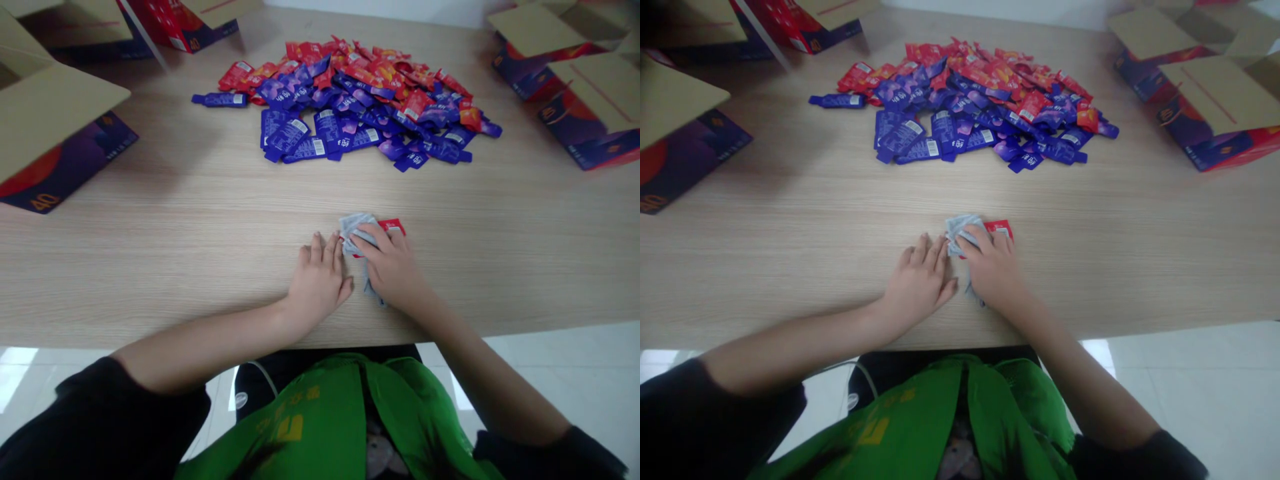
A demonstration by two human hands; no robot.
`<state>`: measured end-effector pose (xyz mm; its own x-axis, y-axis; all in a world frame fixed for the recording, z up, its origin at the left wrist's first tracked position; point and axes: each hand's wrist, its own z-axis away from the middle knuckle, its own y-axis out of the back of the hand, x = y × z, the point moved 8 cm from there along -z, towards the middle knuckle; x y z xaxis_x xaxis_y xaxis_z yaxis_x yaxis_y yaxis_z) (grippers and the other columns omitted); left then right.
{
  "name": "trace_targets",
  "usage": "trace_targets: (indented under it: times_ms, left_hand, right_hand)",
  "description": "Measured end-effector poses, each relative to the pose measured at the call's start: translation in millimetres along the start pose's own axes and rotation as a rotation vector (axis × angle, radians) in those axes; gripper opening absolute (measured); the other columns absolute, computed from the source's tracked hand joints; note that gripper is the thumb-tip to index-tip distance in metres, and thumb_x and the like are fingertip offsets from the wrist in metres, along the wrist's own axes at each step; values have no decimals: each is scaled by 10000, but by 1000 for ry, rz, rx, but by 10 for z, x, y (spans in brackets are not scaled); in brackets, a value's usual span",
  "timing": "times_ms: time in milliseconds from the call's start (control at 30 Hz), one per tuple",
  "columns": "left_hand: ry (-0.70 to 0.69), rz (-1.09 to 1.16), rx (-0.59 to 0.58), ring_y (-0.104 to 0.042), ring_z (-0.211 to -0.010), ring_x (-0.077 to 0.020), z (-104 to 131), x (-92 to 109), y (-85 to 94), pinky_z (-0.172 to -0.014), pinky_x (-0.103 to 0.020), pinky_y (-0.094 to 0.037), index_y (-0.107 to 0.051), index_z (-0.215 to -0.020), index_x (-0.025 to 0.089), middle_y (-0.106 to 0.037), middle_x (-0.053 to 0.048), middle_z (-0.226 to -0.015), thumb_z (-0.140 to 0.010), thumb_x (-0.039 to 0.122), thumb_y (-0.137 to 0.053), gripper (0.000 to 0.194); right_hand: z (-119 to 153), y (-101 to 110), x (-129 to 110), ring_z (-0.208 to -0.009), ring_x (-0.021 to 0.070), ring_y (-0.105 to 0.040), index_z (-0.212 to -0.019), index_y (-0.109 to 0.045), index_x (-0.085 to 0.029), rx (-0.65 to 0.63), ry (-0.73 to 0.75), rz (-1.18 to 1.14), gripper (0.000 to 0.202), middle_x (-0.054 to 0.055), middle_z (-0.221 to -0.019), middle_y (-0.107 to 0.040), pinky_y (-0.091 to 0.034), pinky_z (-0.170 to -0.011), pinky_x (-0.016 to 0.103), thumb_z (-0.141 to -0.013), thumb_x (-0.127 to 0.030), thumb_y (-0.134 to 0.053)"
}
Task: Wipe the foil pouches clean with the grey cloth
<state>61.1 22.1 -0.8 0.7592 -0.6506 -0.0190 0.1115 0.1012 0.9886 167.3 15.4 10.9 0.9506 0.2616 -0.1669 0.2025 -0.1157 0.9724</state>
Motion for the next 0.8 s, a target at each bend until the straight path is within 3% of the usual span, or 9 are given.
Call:
trace_targets:
  times_ms: [100, 233, 400, 500, 567, 700, 800]
  left_hand:
    - [9, -2, -6, -380, -1505, -481, 3, 1, 1, -1104, -559, -451, -369, -1609, 9, -308, -213, -1693, -1048, 434, -446, 708]
    - [16, -15, -14, -385, -1504, -477, 7, 3, -11, -1109, -558, -451, -389, -1605, 25, -319, -202, -1690, -1048, 427, -444, 690]
    - [15, -46, -9, -389, -1502, -475, 7, -1, -32, -1109, -554, -456, -376, -1609, 20, -324, -189, -1691, -1050, 433, -425, 697]
    - [14, -42, -1, -393, -1498, -478, 6, -8, -32, -1105, -558, -460, -372, -1608, 9, -328, -195, -1688, -1051, 436, -422, 703]
    - [14, -35, 9, -393, -1498, -481, 8, -13, -24, -1101, -563, -464, -376, -1608, 14, -325, -196, -1688, -1051, 442, -428, 704]
    - [7, -19, 14, -398, -1500, -472, 17, -13, -12, -1110, -557, -463, -448, -1575, 22, -396, -212, -1654, -1045, 438, -457, 674]
    - [13, -12, 17, -404, -1499, -465, 22, -14, -14, -1111, -557, -466, -443, -1576, 18, -399, -218, -1651, -1040, 441, -477, 684]
  right_hand:
    - [172, 66, 279, -1138, 331, -516, -1395, -677, -180, 49, -67, 14, 522, 118, -1522, -558, -464, -980, 540, -943, -116, -422]
    - [383, 149, 646, -1210, 349, -537, -1385, -677, -147, 81, -162, -10, 513, 153, -1514, -548, -492, -986, 548, -937, -123, -428]
    - [432, 159, 834, -1299, 386, -536, -1371, -678, -130, 34, -195, -4, 511, 189, -1465, -572, -502, -1018, 595, -924, -110, -432]
    - [358, 259, 741, -1288, 374, -541, -1361, -672, -115, 110, -171, -51, 499, 199, -1442, -577, -501, -1034, 584, -921, -102, -435]
    - [282, 287, 539, -1276, 344, -543, -1376, -655, -120, 142, -80, -118, 511, 184, -1452, -571, -497, -1055, 551, -916, -87, -438]
    - [173, 136, 42, -1223, 310, -557, -1352, -682, -150, 42, 169, -174, 518, 151, -1431, -602, -497, -1058, 524, -893, -59, -459]
    - [189, 50, 56, -1204, 316, -560, -1335, -699, -166, 23, 144, -134, 509, 142, -1436, -607, -510, -1031, 532, -889, -68, -473]
